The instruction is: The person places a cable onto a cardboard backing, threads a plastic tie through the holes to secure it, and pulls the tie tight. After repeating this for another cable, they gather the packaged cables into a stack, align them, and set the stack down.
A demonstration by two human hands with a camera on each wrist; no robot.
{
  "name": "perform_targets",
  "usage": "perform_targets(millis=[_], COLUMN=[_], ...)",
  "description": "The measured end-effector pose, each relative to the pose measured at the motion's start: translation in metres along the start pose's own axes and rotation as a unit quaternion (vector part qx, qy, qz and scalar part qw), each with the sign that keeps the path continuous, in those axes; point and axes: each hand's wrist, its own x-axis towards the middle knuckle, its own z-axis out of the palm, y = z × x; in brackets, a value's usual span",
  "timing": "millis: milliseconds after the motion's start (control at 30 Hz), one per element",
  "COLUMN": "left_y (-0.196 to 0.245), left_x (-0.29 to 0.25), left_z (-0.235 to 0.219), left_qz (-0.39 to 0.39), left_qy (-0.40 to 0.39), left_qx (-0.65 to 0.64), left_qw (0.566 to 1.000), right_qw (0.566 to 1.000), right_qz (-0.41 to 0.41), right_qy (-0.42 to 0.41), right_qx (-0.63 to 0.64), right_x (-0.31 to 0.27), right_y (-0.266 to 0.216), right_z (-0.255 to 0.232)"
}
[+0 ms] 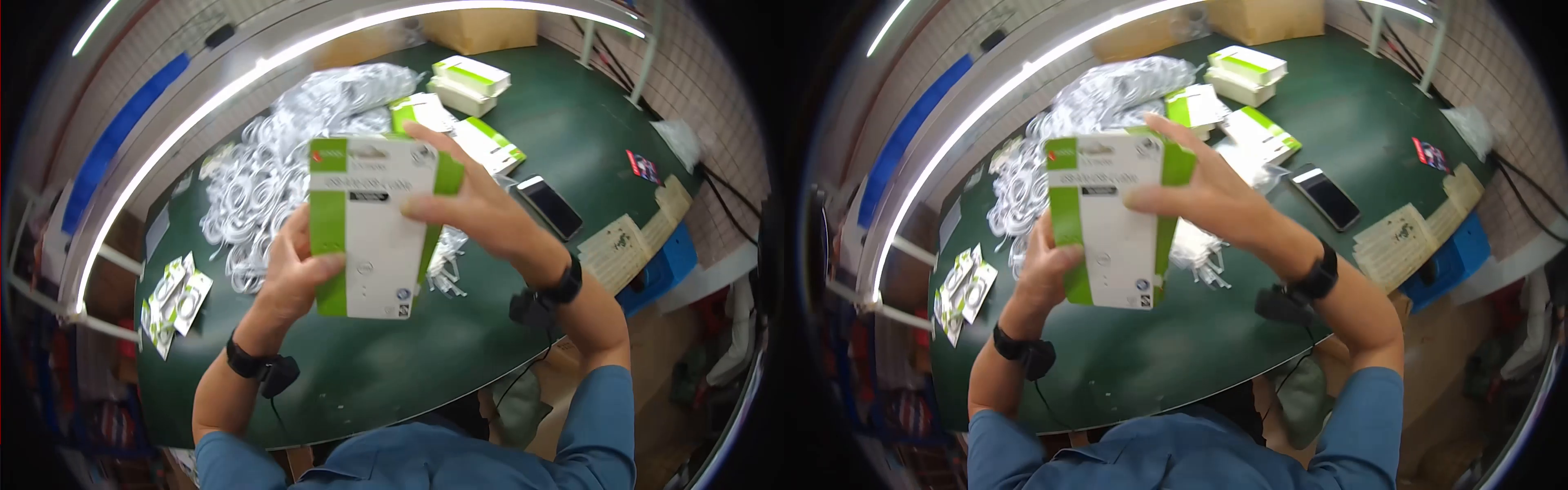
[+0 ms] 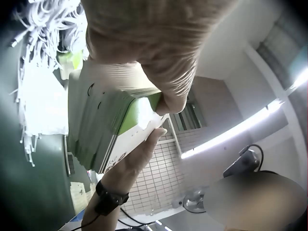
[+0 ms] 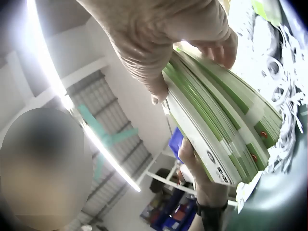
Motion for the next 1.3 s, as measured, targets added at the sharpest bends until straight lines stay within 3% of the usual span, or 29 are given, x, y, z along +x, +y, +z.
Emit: perform_targets(millis=[133, 300, 467, 533, 600, 700, 767, 867, 967, 1033, 1167, 1233, 1300], left_y=[-0.055, -0.105, -0.109, -0.103, -0.097, -0.089, -0.092, -0.084, -0.061, -0.066, -0.072, -0.068, -0.07], left_x=[-0.094, -0.163, -0.165, -0.16, -0.153, -0.144, -0.142, -0.139, -0.13, -0.132, -0.134, -0.135, -0.143], left_z=[-0.021, -0.043, -0.086, -0.093, -0.095, -0.097, -0.096, -0.094, -0.088, -0.084, -0.085, -0.086, -0.091], left_qz=[-0.061, -0.172, -0.28, -0.301, -0.278, -0.275, -0.267, -0.245, -0.237, -0.232, -0.25, -0.305, -0.314], left_qy=[0.047, 0.071, 0.025, 0.03, 0.007, -0.028, -0.044, -0.076, -0.115, -0.087, -0.005, 0.058, 0.073], left_qx=[-0.087, -0.196, -0.205, -0.169, -0.112, -0.043, -0.048, 0.051, 0.236, 0.189, 0.11, 0.032, 0.022], left_qw=[0.993, 0.963, 0.938, 0.938, 0.954, 0.96, 0.961, 0.965, 0.935, 0.95, 0.962, 0.95, 0.946], right_qw=[0.999, 0.99, 0.973, 0.975, 0.97, 0.946, 0.947, 0.955, 0.963, 0.966, 0.978, 0.978, 0.982], right_qz=[-0.013, 0.129, 0.225, 0.213, 0.21, 0.28, 0.27, 0.237, 0.194, 0.186, 0.061, 0.08, 0.1], right_qy=[-0.002, -0.002, -0.011, 0.009, 0.02, 0.005, 0.007, 0.021, 0.02, 0.02, 0.012, -0.018, -0.039], right_qx=[-0.053, -0.065, -0.048, -0.068, -0.117, -0.164, -0.175, -0.179, -0.186, -0.177, -0.201, -0.189, -0.156], right_x=[-0.048, -0.077, -0.082, -0.087, -0.089, -0.083, -0.082, -0.083, -0.085, -0.086, -0.095, -0.102, -0.106], right_y=[0.064, 0.089, 0.132, 0.138, 0.138, 0.111, 0.105, 0.109, 0.111, 0.113, 0.116, 0.116, 0.119], right_z=[0.071, 0.132, 0.146, 0.149, 0.144, 0.14, 0.142, 0.143, 0.147, 0.153, 0.178, 0.194, 0.204])
